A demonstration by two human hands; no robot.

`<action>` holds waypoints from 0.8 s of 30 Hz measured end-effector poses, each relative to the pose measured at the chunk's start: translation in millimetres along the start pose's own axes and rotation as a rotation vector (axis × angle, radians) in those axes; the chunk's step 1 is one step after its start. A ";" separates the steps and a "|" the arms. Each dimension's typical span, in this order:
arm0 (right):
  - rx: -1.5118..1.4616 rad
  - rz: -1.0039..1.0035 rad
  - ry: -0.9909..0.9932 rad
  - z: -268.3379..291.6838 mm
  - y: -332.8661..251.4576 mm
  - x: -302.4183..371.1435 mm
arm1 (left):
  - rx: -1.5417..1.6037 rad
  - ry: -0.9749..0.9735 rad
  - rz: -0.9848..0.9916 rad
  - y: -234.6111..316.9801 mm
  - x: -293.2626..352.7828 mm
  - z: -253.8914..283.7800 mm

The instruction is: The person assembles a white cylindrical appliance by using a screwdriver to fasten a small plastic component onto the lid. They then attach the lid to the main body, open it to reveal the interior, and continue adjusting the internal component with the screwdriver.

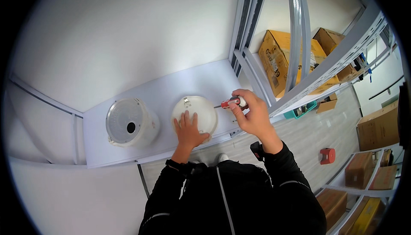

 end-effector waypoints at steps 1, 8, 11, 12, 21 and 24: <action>-0.006 0.010 -0.001 3.4 1.6 0.9 | 0.000 -0.003 0.024 0.6 -1.5 -1.4; -0.068 0.169 -0.023 34.7 -0.4 4.1 | -0.091 0.014 0.067 10.3 -14.8 7.5; -0.087 0.246 0.002 57.7 -3.8 10.7 | 0.057 0.310 0.002 37.9 -14.2 31.5; -0.090 0.269 0.006 65.9 -7.9 11.9 | 0.140 0.333 -0.029 50.8 -16.3 39.5; -0.086 0.320 0.001 111.6 0.4 39.1 | 0.198 0.318 -0.232 149.7 -35.4 11.6; -0.067 0.310 0.011 121.2 7.9 51.3 | 0.118 0.305 -0.238 163.3 -40.9 -3.6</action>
Point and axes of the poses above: each hand's wrist, its own x-axis away from the middle knuckle, its own z-axis out of the back of the hand, y = z × x, the point moved 8 cm from there along -x, towards the middle knuckle, and after that the axes turned 9 degrees about -x, right-handed, at the moved point
